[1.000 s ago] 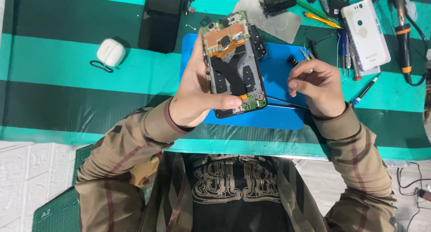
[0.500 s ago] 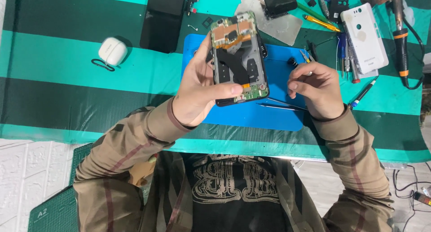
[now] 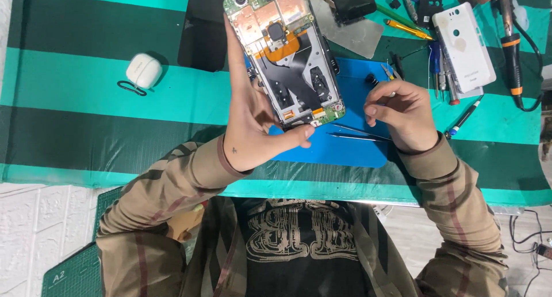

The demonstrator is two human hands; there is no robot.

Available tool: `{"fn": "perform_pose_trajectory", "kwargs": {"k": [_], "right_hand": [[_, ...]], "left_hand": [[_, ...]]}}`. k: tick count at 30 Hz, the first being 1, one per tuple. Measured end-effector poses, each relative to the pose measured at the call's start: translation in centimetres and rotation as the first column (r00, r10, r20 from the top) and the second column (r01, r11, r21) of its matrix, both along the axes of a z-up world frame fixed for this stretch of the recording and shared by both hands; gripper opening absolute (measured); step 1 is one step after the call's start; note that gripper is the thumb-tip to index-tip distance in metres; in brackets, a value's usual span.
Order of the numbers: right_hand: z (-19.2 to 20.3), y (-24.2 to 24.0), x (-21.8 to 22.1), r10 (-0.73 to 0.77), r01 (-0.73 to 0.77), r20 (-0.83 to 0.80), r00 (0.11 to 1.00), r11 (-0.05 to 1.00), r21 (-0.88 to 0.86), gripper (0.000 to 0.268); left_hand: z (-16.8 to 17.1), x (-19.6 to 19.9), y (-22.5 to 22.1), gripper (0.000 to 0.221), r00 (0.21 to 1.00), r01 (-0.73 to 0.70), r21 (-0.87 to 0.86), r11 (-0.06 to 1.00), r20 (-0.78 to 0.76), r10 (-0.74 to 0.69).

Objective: Reinstalling a motherboard into a mobile phone, connecting internal ribbon cables, and fastening screws.

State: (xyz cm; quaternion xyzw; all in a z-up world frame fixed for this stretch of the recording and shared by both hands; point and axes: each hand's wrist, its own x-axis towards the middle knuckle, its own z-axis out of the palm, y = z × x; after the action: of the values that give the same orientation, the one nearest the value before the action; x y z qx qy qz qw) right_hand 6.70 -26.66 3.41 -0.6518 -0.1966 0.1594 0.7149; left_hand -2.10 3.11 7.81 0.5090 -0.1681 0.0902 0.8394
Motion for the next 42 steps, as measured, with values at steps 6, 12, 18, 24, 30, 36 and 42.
{"fn": "perform_pose_trajectory", "kwargs": {"k": [6,12,18,24,30,36,42], "right_hand": [[0.2,0.0,-0.1,0.012,-0.012,-0.003,1.0,1.0,-0.004,0.016],[0.1,0.2,-0.2,0.0,0.0,-0.017,1.0,1.0,0.004,0.017],[0.3,0.3,-0.2,0.013,-0.013,-0.015,1.0,1.0,-0.008,0.016],[0.5,0.3,-0.2,0.016,-0.016,-0.009,1.0,1.0,-0.007,0.016],[0.1,-0.3,0.3,-0.084,0.086,0.049,0.995,0.996,-0.039,0.022],[1.5,-0.7,3.0,0.144,0.419,0.846,0.513,0.818,-0.393,0.011],[0.5,0.7,4.5,0.158,0.414,0.844,0.512,0.816,-0.404,0.017]], "left_hand": [[-0.1,-0.3,-0.4,0.134,1.0,-0.029,-0.011,1.0,0.006,0.029],[-0.6,-0.7,-0.3,0.135,0.994,-0.066,0.123,0.99,0.094,0.054],[-1.7,-1.0,-0.7,0.138,0.972,-0.204,0.284,0.937,0.169,0.161],[-1.1,-1.1,-0.6,0.135,0.986,-0.153,0.277,0.949,0.101,0.13],[-1.1,0.1,-0.5,0.131,0.997,-0.067,0.055,0.996,0.053,0.064],[-0.9,0.8,-0.4,0.123,0.997,-0.067,0.106,0.992,-0.027,0.07],[-1.4,1.7,-0.6,0.126,0.991,-0.005,0.077,0.997,-0.132,0.015]]}}
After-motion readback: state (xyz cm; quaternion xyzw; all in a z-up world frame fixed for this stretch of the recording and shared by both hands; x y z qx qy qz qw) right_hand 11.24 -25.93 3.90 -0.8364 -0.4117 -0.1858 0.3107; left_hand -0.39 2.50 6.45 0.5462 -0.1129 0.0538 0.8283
